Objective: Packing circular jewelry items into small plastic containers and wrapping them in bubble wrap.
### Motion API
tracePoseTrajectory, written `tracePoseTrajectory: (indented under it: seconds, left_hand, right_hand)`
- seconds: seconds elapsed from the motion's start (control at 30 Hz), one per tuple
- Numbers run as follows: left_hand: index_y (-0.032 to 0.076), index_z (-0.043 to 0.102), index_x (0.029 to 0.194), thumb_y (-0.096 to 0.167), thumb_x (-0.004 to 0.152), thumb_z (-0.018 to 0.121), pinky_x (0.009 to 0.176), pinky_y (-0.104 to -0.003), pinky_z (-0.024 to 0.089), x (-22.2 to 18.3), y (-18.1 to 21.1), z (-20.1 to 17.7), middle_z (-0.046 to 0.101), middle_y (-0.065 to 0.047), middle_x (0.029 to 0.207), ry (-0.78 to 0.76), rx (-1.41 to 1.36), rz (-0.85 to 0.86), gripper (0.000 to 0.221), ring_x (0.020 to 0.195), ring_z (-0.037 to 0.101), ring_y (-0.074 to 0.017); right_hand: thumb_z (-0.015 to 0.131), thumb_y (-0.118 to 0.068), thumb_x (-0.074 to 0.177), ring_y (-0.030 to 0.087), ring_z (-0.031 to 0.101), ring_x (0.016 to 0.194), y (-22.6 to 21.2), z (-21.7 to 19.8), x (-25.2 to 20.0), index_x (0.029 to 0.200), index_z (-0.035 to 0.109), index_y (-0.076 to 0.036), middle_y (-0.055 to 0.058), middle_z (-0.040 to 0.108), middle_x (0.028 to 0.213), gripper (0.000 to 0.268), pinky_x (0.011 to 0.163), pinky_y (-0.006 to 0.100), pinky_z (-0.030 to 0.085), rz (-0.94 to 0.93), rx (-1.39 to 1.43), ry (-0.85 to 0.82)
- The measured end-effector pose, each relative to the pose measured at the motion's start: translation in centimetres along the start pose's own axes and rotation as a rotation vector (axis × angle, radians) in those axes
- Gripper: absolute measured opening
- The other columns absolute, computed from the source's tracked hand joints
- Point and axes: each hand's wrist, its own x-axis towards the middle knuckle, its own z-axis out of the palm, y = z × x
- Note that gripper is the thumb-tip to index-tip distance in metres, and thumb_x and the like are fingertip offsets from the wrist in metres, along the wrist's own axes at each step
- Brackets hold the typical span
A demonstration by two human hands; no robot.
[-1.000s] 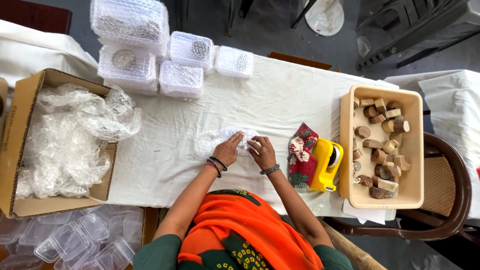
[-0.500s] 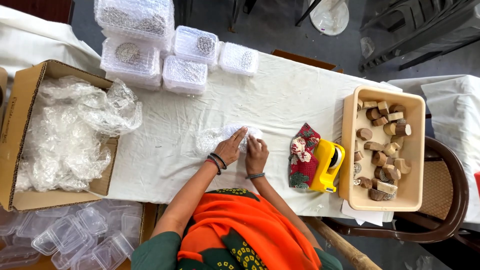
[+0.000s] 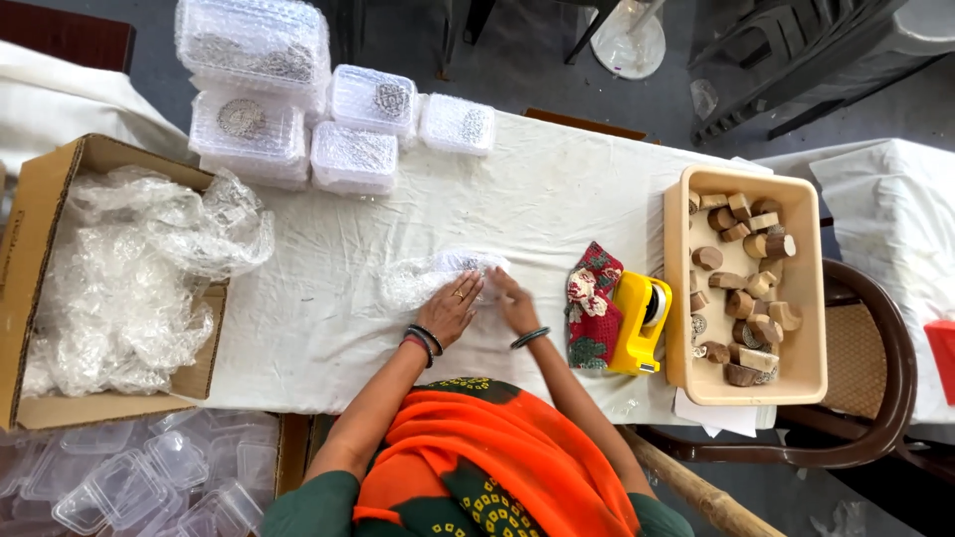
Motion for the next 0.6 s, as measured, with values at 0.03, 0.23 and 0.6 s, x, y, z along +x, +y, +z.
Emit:
tracePoseTrajectory:
  seconds: [0.03,0.23,0.6]
  left_hand:
    - [0.006,0.042,0.152,0.029,0.096,0.057,0.118,-0.040,0.030,-0.1,-0.1,-0.3,0.034,-0.009,0.162,-0.038,0.078,0.026,0.063,0.150,0.031,-0.0243]
    - [0.010,0.046,0.153,0.010,0.093,0.053,0.122,-0.035,0.032,-0.3,-1.0,2.8,0.037,-0.004,0.165,0.031,0.188,0.012,0.061,0.153,0.033,-0.0196]
    - [0.001,0.037,0.156,0.015,0.090,0.052,0.123,-0.042,0.024,-1.4,2.3,1.6,0.032,-0.010,0.165,-0.066,0.241,-0.030,0.069,0.153,0.026,-0.0241]
  right_hand:
    - [0.065,-0.006,0.088,0.025,0.044,0.148,0.7,-0.9,0.4,0.140,0.064,-0.013,0.007,0.053,0.156,0.053,0.114,0.037,0.044,0.024,0.250,0.072]
    - [0.073,-0.012,0.090,0.025,0.059,0.116,-4.1,-4.5,2.3,0.124,0.073,-0.015,0.000,0.069,0.133,0.034,0.101,0.035,0.051,-0.170,-0.182,0.092]
    - [0.070,-0.020,0.088,0.024,0.054,0.117,-6.0,-4.3,3.1,0.130,0.068,-0.018,-0.005,0.056,0.142,0.041,0.093,0.037,0.051,-0.224,-0.565,-0.141]
